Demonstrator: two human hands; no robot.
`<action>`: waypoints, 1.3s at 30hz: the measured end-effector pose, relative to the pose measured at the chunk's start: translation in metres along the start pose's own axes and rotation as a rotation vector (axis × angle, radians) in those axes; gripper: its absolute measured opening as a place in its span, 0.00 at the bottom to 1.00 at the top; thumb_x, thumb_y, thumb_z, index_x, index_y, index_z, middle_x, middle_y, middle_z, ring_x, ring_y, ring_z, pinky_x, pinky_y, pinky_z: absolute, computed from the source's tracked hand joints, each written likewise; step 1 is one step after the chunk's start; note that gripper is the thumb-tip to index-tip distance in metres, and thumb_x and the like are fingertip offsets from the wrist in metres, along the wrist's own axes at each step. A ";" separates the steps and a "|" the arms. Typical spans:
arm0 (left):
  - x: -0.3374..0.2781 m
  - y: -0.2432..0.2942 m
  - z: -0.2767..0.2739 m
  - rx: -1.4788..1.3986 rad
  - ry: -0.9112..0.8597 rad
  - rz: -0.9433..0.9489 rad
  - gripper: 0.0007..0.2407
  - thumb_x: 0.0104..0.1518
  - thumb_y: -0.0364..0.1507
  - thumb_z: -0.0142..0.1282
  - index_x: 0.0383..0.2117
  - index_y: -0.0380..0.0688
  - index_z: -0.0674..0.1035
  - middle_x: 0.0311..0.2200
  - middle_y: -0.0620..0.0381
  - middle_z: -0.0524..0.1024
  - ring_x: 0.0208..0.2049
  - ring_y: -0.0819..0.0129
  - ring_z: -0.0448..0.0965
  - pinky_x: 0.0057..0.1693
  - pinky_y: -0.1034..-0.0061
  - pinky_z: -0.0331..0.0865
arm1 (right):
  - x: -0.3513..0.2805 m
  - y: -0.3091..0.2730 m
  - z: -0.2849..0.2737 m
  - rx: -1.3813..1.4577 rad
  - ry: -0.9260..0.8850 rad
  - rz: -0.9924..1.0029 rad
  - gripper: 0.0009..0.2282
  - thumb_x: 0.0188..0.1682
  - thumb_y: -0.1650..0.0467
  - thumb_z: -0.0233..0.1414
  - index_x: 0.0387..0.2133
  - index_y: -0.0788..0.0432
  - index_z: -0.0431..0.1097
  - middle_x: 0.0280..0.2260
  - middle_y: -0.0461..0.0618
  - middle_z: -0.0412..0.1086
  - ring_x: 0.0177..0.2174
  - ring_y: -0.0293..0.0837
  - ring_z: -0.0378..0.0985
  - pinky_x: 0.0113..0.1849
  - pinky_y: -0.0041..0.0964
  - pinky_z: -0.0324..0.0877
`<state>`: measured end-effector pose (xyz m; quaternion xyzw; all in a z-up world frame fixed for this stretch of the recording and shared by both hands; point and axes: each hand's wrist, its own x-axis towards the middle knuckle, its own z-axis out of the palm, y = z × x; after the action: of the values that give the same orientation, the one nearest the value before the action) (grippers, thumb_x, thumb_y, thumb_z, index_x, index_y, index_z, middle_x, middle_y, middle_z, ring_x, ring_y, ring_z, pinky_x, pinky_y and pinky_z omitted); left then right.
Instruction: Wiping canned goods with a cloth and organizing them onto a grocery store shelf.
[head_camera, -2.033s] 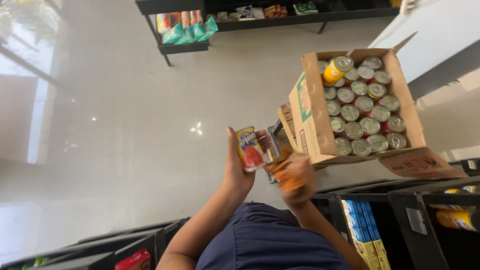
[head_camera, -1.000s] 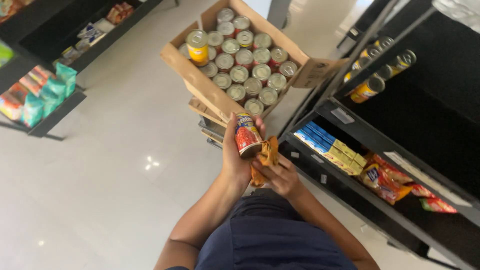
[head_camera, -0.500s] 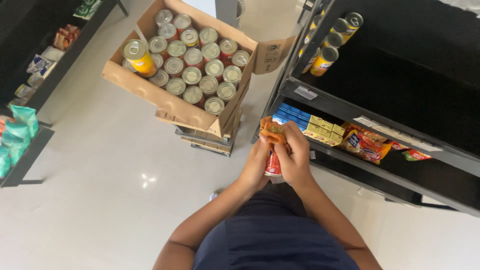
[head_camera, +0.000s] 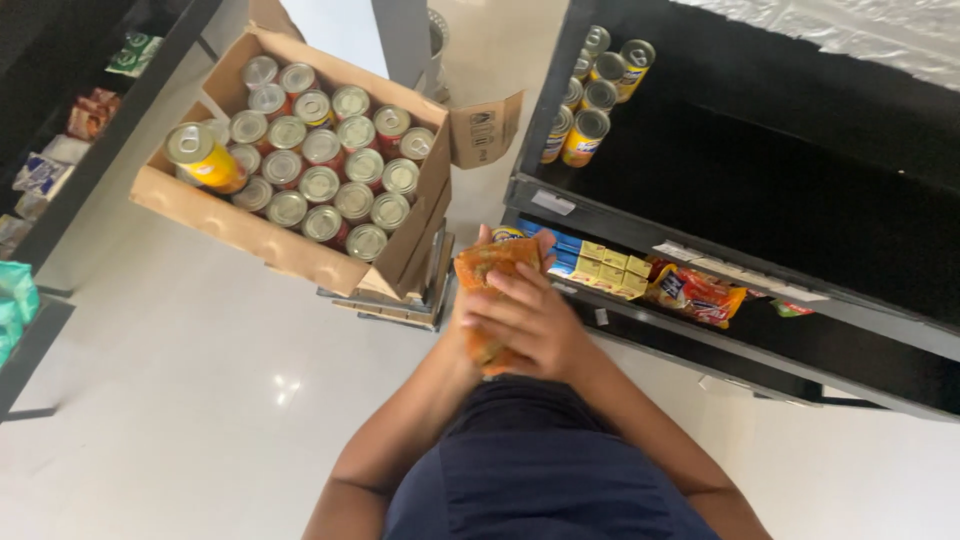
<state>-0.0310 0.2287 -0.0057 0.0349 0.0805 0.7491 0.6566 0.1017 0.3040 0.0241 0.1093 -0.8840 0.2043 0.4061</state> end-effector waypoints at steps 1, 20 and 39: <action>0.008 -0.002 -0.006 -0.002 -0.006 -0.005 0.28 0.68 0.49 0.44 0.62 0.37 0.69 0.51 0.46 0.76 0.52 0.61 0.79 0.58 0.68 0.74 | -0.008 0.004 0.001 -0.008 -0.002 0.000 0.24 0.49 0.55 0.54 0.51 0.61 0.73 0.50 0.59 0.71 0.54 0.56 0.72 0.55 0.51 0.68; 0.185 -0.029 0.014 1.317 -0.390 0.632 0.29 0.57 0.24 0.64 0.62 0.45 0.60 0.62 0.49 0.69 0.60 0.60 0.67 0.68 0.67 0.59 | -0.025 0.154 -0.113 0.108 -0.141 0.616 0.33 0.41 0.72 0.64 0.59 0.62 0.55 0.51 0.58 0.64 0.52 0.55 0.70 0.50 0.45 0.67; 0.170 -0.012 -0.025 2.183 0.198 0.723 0.23 0.55 0.25 0.56 0.57 0.30 0.66 0.59 0.34 0.64 0.58 0.38 0.67 0.58 0.59 0.68 | -0.013 0.209 -0.015 -0.598 -0.339 1.088 0.20 0.42 0.65 0.62 0.44 0.62 0.67 0.32 0.60 0.76 0.35 0.60 0.80 0.36 0.52 0.75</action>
<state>-0.0467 0.3970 -0.0412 0.5464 0.7219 0.4243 0.0146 0.0452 0.4979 -0.0334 -0.4420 -0.8836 0.1058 0.1122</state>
